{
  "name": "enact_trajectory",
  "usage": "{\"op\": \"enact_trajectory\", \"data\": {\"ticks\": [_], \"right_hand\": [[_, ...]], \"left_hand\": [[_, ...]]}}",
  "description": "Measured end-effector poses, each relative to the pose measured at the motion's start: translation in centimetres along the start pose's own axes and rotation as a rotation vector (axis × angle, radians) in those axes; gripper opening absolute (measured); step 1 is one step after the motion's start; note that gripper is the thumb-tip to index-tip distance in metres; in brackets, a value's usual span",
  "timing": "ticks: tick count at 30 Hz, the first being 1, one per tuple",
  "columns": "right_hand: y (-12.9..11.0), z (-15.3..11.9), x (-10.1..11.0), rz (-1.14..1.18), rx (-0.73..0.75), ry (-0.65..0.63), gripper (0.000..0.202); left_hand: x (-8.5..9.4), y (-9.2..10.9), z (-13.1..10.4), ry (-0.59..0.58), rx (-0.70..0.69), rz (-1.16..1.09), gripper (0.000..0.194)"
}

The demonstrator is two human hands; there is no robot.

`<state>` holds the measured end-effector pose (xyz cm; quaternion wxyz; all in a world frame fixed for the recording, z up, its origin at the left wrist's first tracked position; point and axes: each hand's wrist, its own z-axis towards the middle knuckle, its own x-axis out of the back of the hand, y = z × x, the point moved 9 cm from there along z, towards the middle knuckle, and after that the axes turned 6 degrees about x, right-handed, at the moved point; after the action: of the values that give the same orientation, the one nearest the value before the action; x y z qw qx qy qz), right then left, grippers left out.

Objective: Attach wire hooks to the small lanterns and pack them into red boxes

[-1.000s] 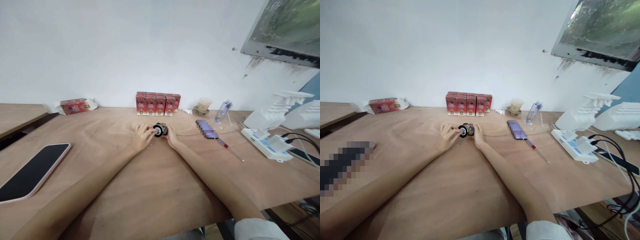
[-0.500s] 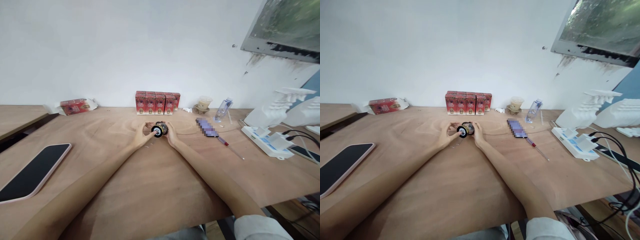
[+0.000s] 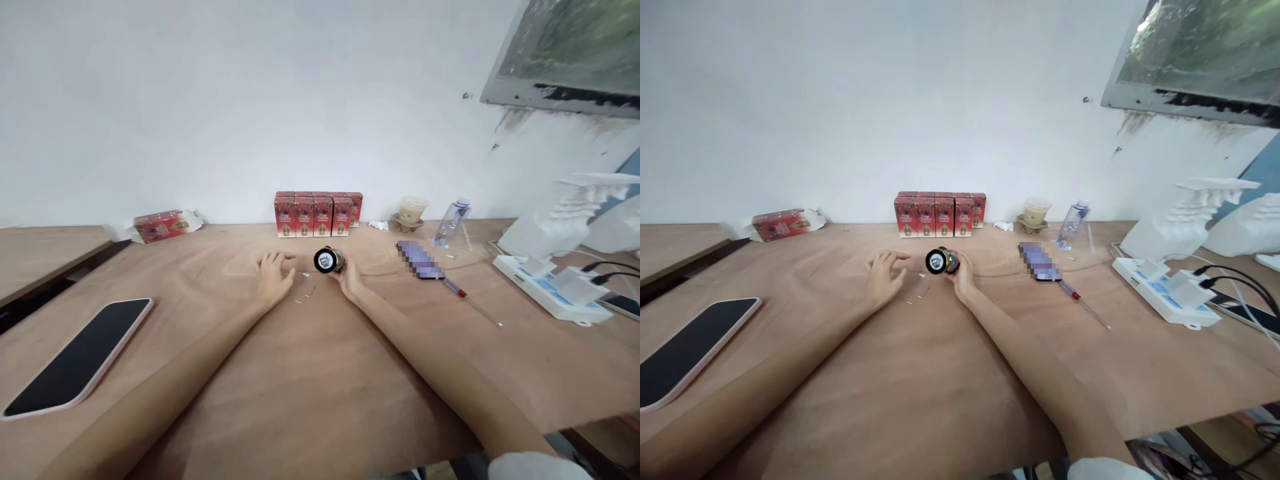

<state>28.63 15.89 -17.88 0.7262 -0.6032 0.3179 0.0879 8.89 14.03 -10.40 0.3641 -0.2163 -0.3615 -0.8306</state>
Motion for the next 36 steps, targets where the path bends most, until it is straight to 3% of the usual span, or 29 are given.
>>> {"op": "enact_trajectory", "data": {"ticks": [6,10,13,17,20,24,28,32,36], "right_hand": [[-0.5,-2.9,-0.3,-0.037,-0.041,-0.125,0.016],[-0.6,-4.9,-0.7,-0.116,-0.065,-0.226,0.023],[-0.4,-6.2,-1.8,-0.17,-0.068,-0.302,0.031],[-0.7,-7.4,-3.3,-0.253,0.028,-0.391,0.031],[-0.7,-7.6,-3.3,-0.326,0.102,-0.4,0.033],[-0.3,-5.5,-1.2,-0.39,0.136,-0.267,0.032],[-0.6,-2.2,-0.5,-0.531,0.226,-0.285,0.022],[-0.5,-0.6,-2.4,-0.668,0.285,-0.407,0.016],[0.3,-1.9,-6.3,-0.761,0.361,-0.589,0.019]], "left_hand": [[1.8,-1.0,-0.9,-0.162,-0.118,0.016,0.025],[1.4,2.0,-3.1,-0.316,-0.334,-0.064,0.067],[1.3,4.1,-4.3,-0.334,-0.418,-0.093,0.088],[0.6,6.0,-5.2,-0.395,-0.517,-0.102,0.069],[0.7,6.3,-5.4,-0.385,-0.554,-0.123,0.057],[3.1,4.2,-4.1,-0.091,-0.431,-0.226,0.047],[4.9,-0.1,-2.1,0.154,-0.196,-0.287,0.043],[4.9,-4.4,-0.1,0.25,0.041,-0.253,0.042],[3.5,-6.2,1.0,0.205,0.134,-0.229,0.039]]}}
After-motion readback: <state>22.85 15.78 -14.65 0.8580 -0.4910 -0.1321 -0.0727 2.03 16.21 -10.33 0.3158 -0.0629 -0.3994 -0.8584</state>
